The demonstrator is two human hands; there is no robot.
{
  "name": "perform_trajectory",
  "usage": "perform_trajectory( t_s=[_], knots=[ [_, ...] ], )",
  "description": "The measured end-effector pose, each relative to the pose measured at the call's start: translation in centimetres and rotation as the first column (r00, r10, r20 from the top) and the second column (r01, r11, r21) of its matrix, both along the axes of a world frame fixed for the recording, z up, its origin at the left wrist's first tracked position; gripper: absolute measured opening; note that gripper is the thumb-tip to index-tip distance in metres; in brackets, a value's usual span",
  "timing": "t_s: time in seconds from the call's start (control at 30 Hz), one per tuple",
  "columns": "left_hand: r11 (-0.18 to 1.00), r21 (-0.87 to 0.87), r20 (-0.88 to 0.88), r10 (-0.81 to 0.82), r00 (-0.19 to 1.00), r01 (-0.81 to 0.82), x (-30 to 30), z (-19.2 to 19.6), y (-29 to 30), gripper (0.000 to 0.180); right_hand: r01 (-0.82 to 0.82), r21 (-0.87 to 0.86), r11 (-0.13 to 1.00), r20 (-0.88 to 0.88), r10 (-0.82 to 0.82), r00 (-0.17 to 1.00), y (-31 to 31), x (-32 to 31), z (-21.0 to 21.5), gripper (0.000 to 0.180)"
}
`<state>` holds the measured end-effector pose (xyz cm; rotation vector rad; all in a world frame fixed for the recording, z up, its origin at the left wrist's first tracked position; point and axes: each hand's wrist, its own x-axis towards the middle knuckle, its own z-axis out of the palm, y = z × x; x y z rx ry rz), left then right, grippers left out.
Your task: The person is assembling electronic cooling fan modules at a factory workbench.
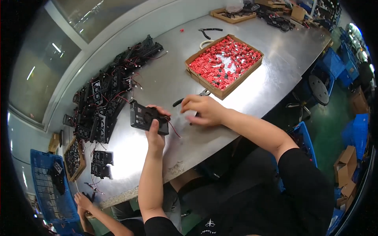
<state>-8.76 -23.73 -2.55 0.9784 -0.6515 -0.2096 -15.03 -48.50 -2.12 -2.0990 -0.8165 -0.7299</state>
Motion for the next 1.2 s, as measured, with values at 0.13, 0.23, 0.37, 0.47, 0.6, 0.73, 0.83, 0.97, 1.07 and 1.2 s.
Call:
perform_trajectory(
  t_s=[0.13,0.23,0.37,0.47,0.6,0.73,0.83,0.97,1.07,1.2],
  knots=[
    [0.982,0.023,0.005,0.188,0.982,-0.188,1.2,-0.3,1.6,0.057,0.328,0.211,0.921,-0.197,-0.288,0.937,-1.9,-0.1,0.8,0.018],
    [0.958,0.066,0.021,0.277,0.961,-0.278,1.3,-0.3,2.7,0.061,0.526,0.162,0.835,-0.038,-0.527,0.849,-4.7,1.5,1.5,0.021],
    [0.917,0.164,0.122,0.348,0.93,-0.364,0.9,0.0,2.1,0.065,0.71,-0.18,0.681,-0.199,-0.732,0.652,-13.1,3.7,2.6,0.025],
    [0.759,0.271,0.673,0.289,0.68,-0.591,1.3,1.3,2.1,0.074,0.621,-0.499,0.605,-0.234,-0.783,0.576,-16.2,4.8,1.5,0.026],
    [0.405,0.433,0.872,0.036,0.487,-0.805,-0.2,2.0,1.3,0.068,0.559,-0.487,0.671,-0.352,-0.737,0.577,-15.8,5.4,1.9,0.023],
    [0.356,0.486,0.851,0.016,0.525,-0.798,-0.5,2.3,1.6,0.072,0.639,-0.451,0.623,-0.254,-0.776,0.577,-14.5,5.9,4.0,0.019],
    [0.443,0.416,0.857,0.101,0.506,-0.794,-0.7,3.3,1.6,0.076,0.465,0.225,0.856,-0.546,-0.284,0.788,-10.0,5.7,5.5,0.02],
    [0.592,0.497,0.679,0.189,0.709,-0.634,-1.3,3.0,1.8,0.069,0.028,0.724,0.689,-0.359,0.342,0.868,-1.3,4.6,4.2,0.021],
    [0.994,0.064,-0.316,-0.066,0.946,0.09,-0.6,0.8,1.6,0.062,-0.061,0.798,0.599,-0.291,0.472,0.832,2.8,3.5,1.8,0.021],
    [0.944,0.071,-0.577,-0.224,0.785,0.322,-0.5,2.1,1.9,0.085,-0.006,0.794,0.608,-0.354,0.471,0.808,5.0,1.7,1.7,0.025]
  ],
)
